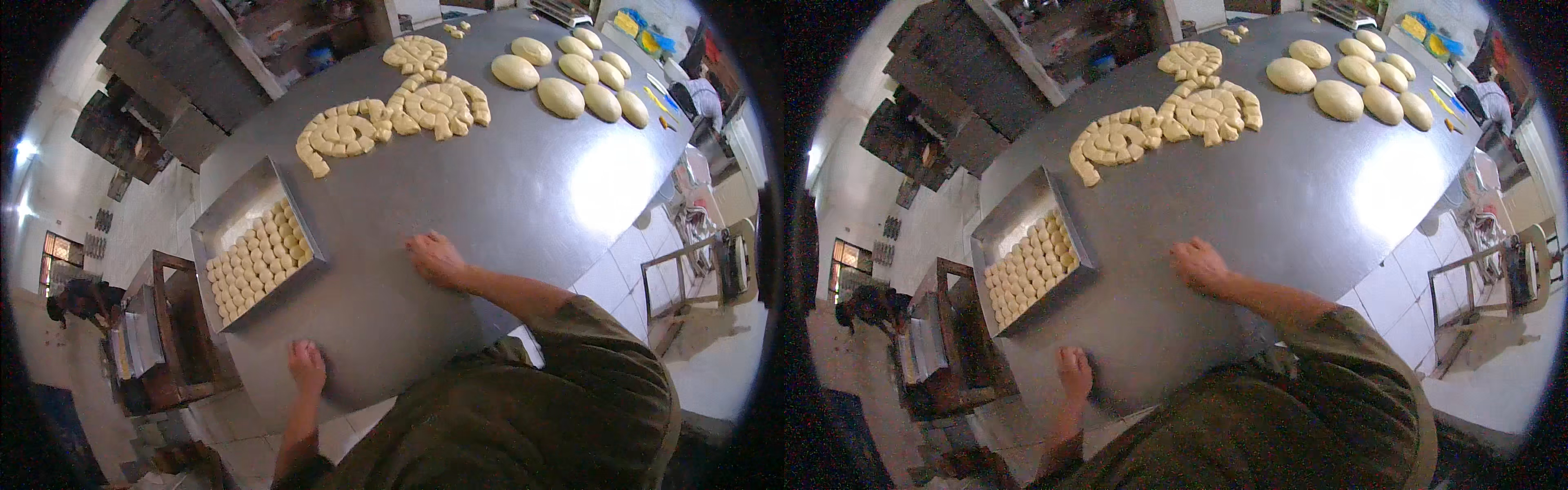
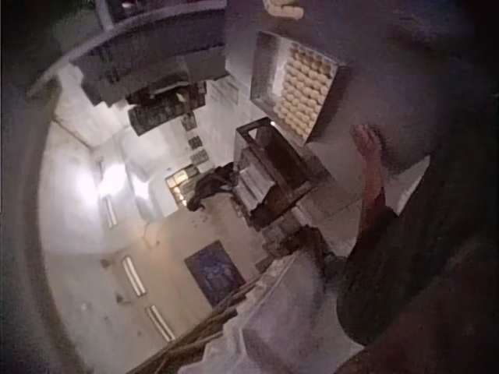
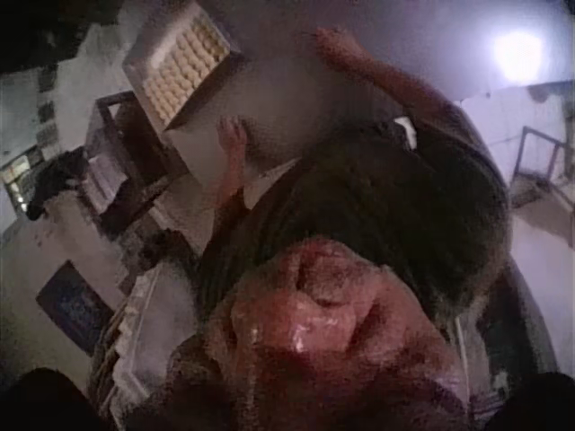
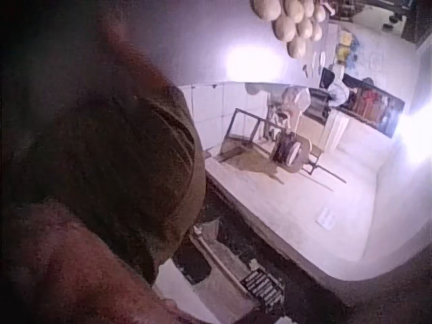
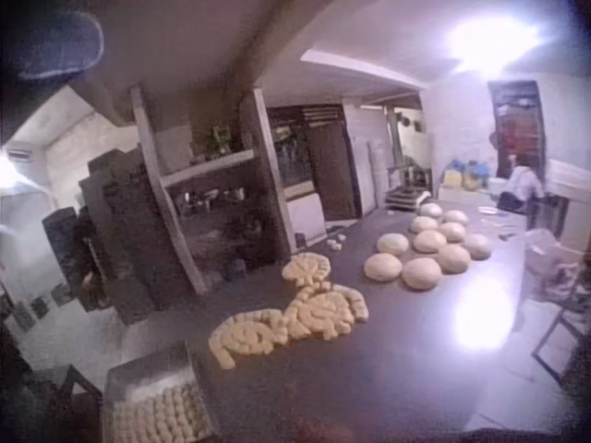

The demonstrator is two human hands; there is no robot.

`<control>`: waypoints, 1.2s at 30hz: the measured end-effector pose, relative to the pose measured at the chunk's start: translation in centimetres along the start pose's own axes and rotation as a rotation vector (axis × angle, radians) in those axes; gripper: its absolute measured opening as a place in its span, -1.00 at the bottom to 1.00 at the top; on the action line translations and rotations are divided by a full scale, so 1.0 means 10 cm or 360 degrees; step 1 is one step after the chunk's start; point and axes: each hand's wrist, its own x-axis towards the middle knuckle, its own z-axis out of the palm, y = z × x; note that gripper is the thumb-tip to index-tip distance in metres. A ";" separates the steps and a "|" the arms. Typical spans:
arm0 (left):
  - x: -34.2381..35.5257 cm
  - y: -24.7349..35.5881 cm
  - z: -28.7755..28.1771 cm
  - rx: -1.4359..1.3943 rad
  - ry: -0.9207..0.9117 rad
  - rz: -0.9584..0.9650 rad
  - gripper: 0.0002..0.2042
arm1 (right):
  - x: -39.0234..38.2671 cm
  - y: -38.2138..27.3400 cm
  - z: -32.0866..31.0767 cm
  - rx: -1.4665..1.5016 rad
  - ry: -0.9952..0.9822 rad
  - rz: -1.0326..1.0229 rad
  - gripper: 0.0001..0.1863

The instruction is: The person places small rounds of dough into a metal baking tray and arranges other pieces of dough on a metal table surface by hand.

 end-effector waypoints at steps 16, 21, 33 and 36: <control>0.69 0.11 0.18 0.0079 0.0070 -0.0309 -0.84 | 0.48 0.07 -0.22 -0.0303 0.0268 0.0180 -0.74; 0.32 0.10 -0.02 -0.0143 0.0030 -0.0212 -0.76 | 0.04 0.04 -0.22 -0.0382 0.0100 -0.0278 -0.79; 0.34 -1.70 -0.76 0.0318 -0.0032 -0.1269 -0.27 | -0.31 -0.38 -0.44 0.0184 0.0224 0.0101 -0.76; 0.51 -1.60 -0.47 0.0713 -0.0129 -0.1408 -0.15 | 0.05 -1.69 -0.06 0.0507 -0.0175 0.0122 -0.59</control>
